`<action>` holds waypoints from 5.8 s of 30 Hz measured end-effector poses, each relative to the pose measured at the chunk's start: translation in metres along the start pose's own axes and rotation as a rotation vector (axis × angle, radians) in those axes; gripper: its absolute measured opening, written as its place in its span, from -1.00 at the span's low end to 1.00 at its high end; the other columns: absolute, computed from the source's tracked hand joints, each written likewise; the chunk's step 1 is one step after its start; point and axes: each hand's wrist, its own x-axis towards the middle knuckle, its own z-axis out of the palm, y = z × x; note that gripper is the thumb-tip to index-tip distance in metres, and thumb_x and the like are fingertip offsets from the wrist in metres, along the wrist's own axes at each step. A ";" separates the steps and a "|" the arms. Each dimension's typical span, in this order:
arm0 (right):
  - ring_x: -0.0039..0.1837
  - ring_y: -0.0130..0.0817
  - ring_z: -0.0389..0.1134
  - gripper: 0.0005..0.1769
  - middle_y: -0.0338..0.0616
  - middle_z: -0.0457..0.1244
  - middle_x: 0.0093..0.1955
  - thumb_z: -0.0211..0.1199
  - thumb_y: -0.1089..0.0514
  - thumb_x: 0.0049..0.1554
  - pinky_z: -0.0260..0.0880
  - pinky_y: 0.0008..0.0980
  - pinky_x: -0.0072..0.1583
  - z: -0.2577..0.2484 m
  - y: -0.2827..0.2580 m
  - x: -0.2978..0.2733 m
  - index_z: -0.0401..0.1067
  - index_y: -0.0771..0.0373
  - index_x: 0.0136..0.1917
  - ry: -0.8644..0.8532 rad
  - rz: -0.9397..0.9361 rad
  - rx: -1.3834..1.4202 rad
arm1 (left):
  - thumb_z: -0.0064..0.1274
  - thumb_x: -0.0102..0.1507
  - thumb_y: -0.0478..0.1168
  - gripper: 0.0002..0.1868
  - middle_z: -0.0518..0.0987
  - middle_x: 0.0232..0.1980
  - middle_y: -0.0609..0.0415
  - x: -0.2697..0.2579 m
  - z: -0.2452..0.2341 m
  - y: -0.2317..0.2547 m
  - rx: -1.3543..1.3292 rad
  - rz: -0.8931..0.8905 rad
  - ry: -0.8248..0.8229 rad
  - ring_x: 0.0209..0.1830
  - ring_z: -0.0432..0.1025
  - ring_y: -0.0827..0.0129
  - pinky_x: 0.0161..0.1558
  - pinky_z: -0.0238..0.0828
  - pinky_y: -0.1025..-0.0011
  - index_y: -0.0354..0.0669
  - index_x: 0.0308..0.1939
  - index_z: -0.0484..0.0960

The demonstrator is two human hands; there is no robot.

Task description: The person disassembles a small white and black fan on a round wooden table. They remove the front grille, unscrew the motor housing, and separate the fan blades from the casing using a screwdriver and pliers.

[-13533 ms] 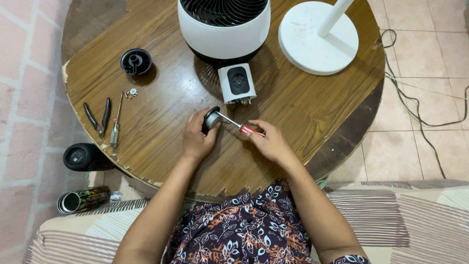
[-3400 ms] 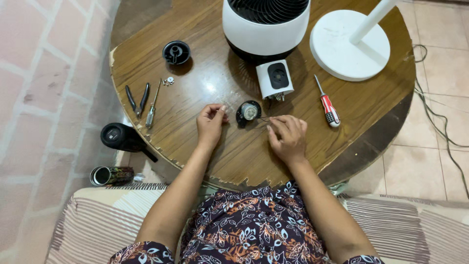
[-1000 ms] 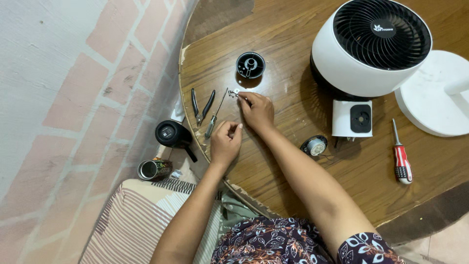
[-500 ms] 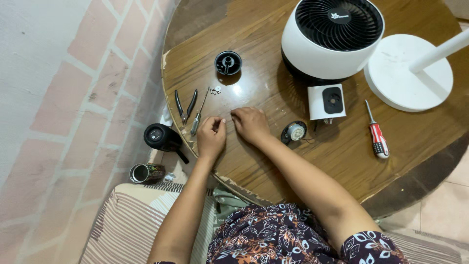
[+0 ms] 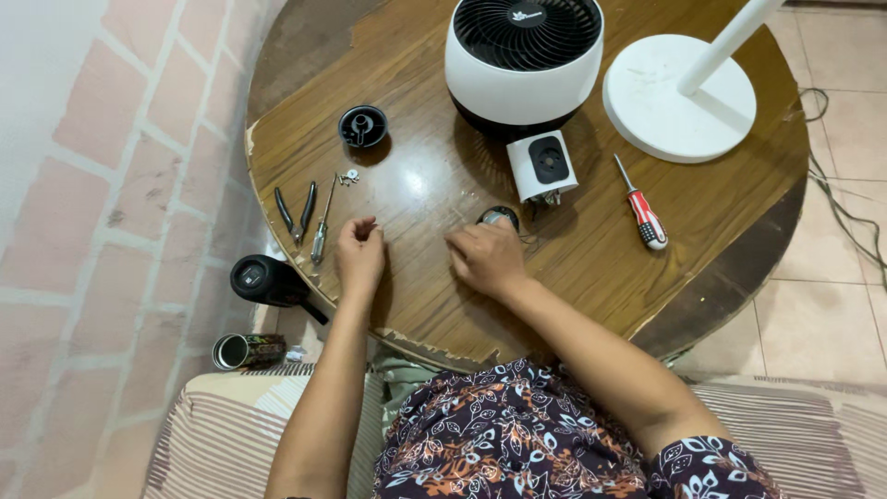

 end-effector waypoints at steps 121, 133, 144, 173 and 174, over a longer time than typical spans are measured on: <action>-0.13 -0.16 0.46 -0.76 -0.04 0.38 -0.15 0.41 0.22 -0.02 0.47 -0.29 -0.08 -0.058 0.086 -0.082 0.52 0.27 -0.06 0.273 0.286 0.151 | 0.33 0.23 -0.04 -0.57 0.62 -0.05 0.01 -0.055 0.097 0.098 0.167 0.515 -0.145 -0.28 0.53 0.21 -0.24 0.48 0.31 -0.14 0.10 0.66; -0.11 -0.21 0.46 -0.74 -0.06 0.38 -0.10 0.41 0.25 0.00 0.46 -0.33 -0.08 -0.052 0.091 -0.087 0.53 0.29 -0.01 0.244 0.288 0.224 | 0.31 0.25 0.00 -0.55 0.61 -0.06 0.02 -0.053 0.100 0.093 0.190 0.490 -0.161 -0.43 0.50 0.29 -0.31 0.47 0.33 -0.14 0.12 0.65; -0.31 -0.56 0.34 -0.61 -0.17 0.38 -0.16 0.29 0.21 0.15 0.36 -0.53 -0.36 -0.045 0.111 -0.091 0.46 0.34 0.24 -0.083 1.083 1.326 | 0.29 0.25 -0.06 -0.59 0.59 -0.05 -0.01 -0.052 0.100 0.092 0.187 0.549 -0.147 -0.24 0.54 0.10 -0.23 0.47 0.23 -0.10 0.11 0.62; -0.13 -0.44 0.38 -0.30 -0.08 0.32 0.05 0.26 0.24 -0.01 0.40 -0.37 -0.13 -0.093 0.068 -0.049 0.35 0.15 0.43 -0.269 0.735 0.717 | 0.22 0.30 -0.03 -0.57 0.57 0.01 -0.09 -0.049 0.105 0.084 0.169 0.545 -0.163 -0.12 0.53 -0.04 -0.16 0.48 0.13 -0.20 0.11 0.54; -0.15 -0.54 0.38 -0.30 -0.10 0.34 0.11 0.27 0.27 -0.01 0.38 -0.42 -0.19 -0.090 0.070 -0.048 0.35 0.18 0.43 -0.249 0.851 0.951 | 0.23 0.29 -0.02 -0.56 0.57 0.01 -0.09 -0.049 0.105 0.084 0.171 0.550 -0.153 -0.12 0.53 -0.03 -0.15 0.48 0.13 -0.21 0.12 0.54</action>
